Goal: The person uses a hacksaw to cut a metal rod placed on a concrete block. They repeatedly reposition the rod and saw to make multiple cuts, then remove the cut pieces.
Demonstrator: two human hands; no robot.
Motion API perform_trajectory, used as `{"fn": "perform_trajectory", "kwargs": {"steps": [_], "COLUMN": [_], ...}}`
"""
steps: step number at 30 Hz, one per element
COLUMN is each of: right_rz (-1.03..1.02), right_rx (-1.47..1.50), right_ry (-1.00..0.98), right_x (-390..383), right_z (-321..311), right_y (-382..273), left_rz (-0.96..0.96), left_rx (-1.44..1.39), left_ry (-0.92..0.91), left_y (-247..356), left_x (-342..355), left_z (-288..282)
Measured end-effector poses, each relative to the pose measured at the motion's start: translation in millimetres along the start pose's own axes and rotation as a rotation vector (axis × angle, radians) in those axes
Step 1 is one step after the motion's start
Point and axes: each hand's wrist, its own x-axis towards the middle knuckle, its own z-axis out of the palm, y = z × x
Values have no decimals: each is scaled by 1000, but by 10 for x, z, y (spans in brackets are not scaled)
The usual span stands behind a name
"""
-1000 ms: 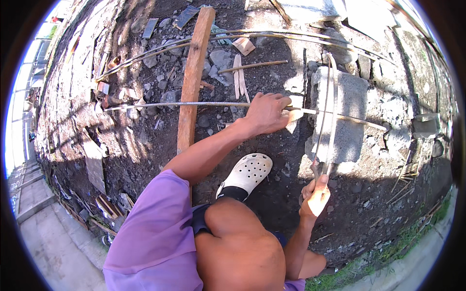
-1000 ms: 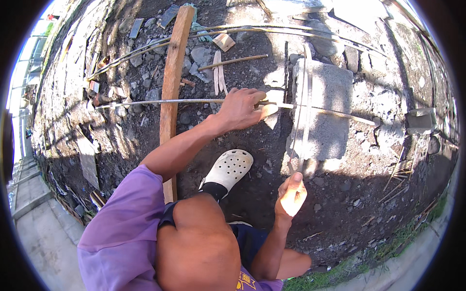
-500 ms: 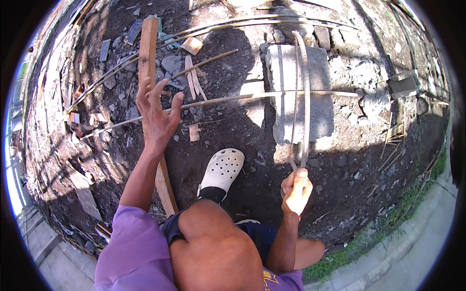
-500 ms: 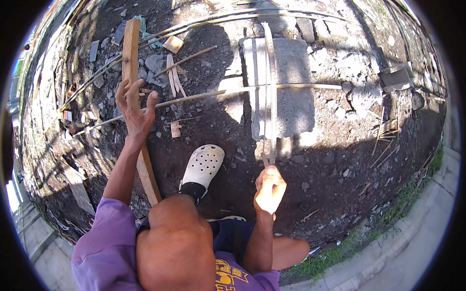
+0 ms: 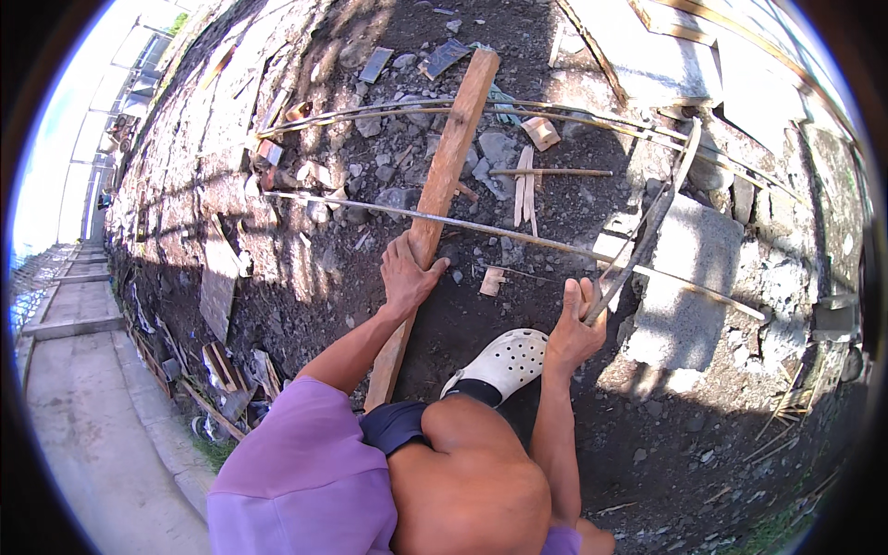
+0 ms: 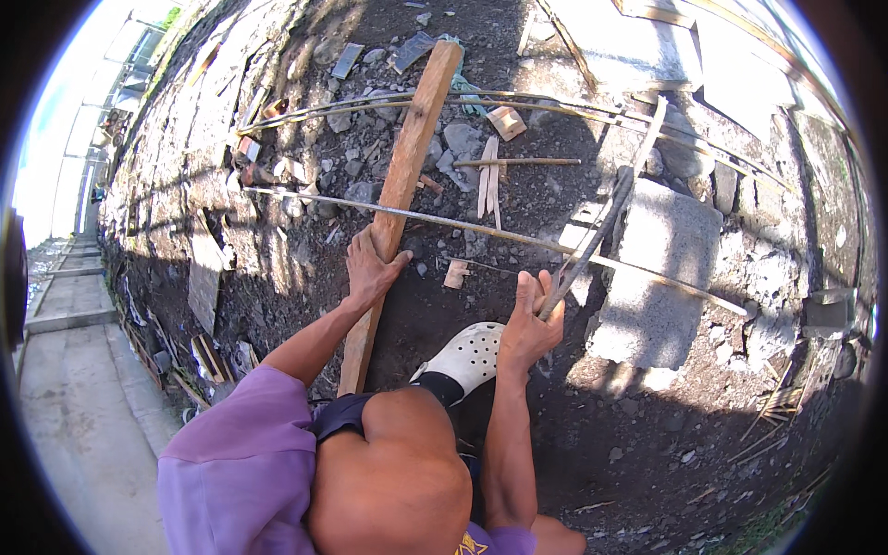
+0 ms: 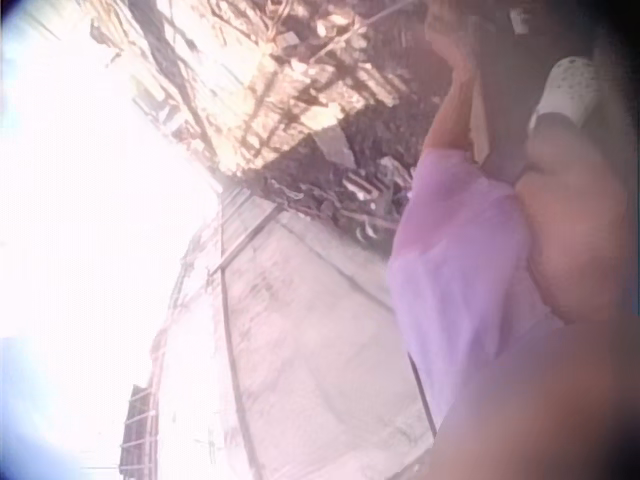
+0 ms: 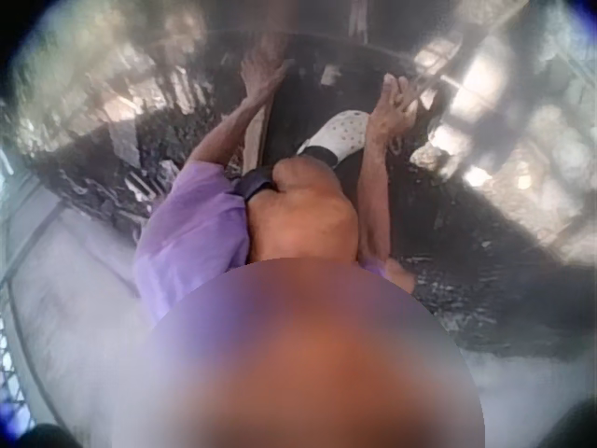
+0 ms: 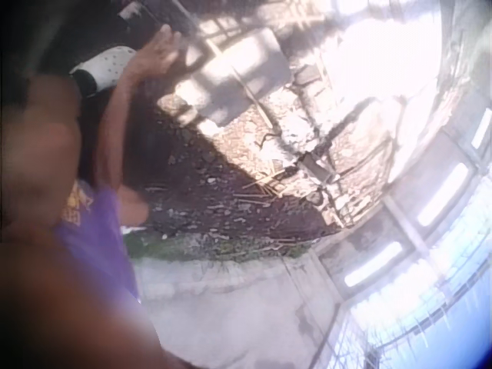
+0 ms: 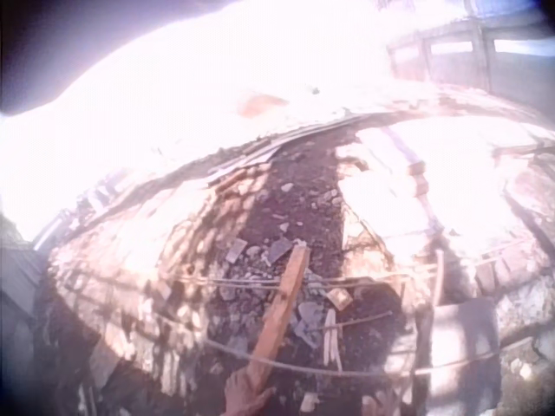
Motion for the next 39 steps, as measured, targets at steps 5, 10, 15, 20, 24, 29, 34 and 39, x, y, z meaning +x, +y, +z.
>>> {"fn": "perform_trajectory", "kwargs": {"steps": [5,10,15,20,24,29,34,39], "right_rz": [83,120,254,357,423,477,399,368], "right_rx": [58,145,262,283,363,776,903,991], "right_ry": [49,112,231,275,316,312,240,130], "right_x": [70,152,136,159,199,255,271,194], "right_z": [340,634,840,920,922,847,771,724], "right_y": [-9,-11,-168,-261,-215,-284,-546,-792], "left_rz": [-72,-32,-29,-36,8,6,18,77], "left_rx": [-244,-274,-300,-349,-372,-371,-376,-347], "left_ry": [-81,-48,-34,-54,-61,-97,-83,-62], "left_y": [34,-7,-9,-47,-89,-129,-115,-137], "left_x": [108,110,107,89,-8,-194,-275,-220], "left_z": [-143,-107,-97,-184,-186,-267,-482,-718]}}
